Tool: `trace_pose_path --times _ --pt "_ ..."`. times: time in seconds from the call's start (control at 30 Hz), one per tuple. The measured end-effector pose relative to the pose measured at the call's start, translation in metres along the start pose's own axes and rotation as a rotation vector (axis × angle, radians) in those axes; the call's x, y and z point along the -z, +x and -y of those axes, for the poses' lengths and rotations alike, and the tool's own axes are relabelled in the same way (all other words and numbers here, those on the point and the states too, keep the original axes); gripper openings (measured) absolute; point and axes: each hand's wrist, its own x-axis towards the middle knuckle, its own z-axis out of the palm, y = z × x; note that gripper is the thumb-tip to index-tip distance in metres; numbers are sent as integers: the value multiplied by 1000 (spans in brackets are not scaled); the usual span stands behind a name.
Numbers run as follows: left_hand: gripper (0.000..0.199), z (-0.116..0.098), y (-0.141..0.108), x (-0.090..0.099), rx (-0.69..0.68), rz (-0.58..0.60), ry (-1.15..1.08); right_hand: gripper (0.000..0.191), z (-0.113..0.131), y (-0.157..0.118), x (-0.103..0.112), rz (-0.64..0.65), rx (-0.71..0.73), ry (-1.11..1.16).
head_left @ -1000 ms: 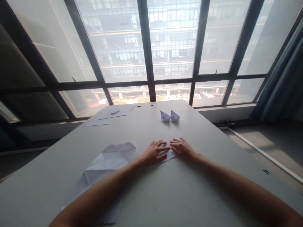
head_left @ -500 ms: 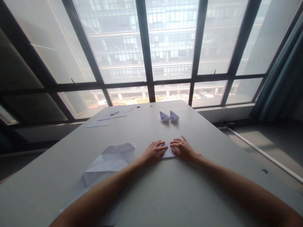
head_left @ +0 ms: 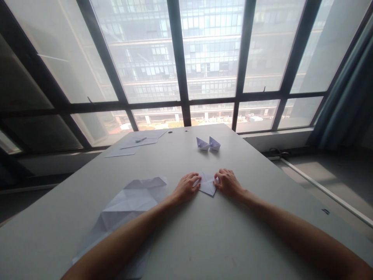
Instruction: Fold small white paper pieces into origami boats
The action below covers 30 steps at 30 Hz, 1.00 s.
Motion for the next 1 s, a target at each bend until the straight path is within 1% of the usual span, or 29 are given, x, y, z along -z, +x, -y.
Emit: trace_pose_path --times 0.23,0.43,0.7,0.83,1.0 --pt "37 3 0 -2 -80 -10 -12 23 -3 1 -6 7 -47 5" --pt "34 5 1 -3 -73 -13 -36 30 -4 0 -9 6 -65 44" --pt "32 3 1 0 -64 -14 -70 27 -4 0 -9 5 -96 108" --pt "31 2 2 0 -62 -24 -81 24 0 -1 -9 3 -128 98" --pt "27 1 2 0 -63 -31 -96 28 10 -2 -5 34 -175 24"
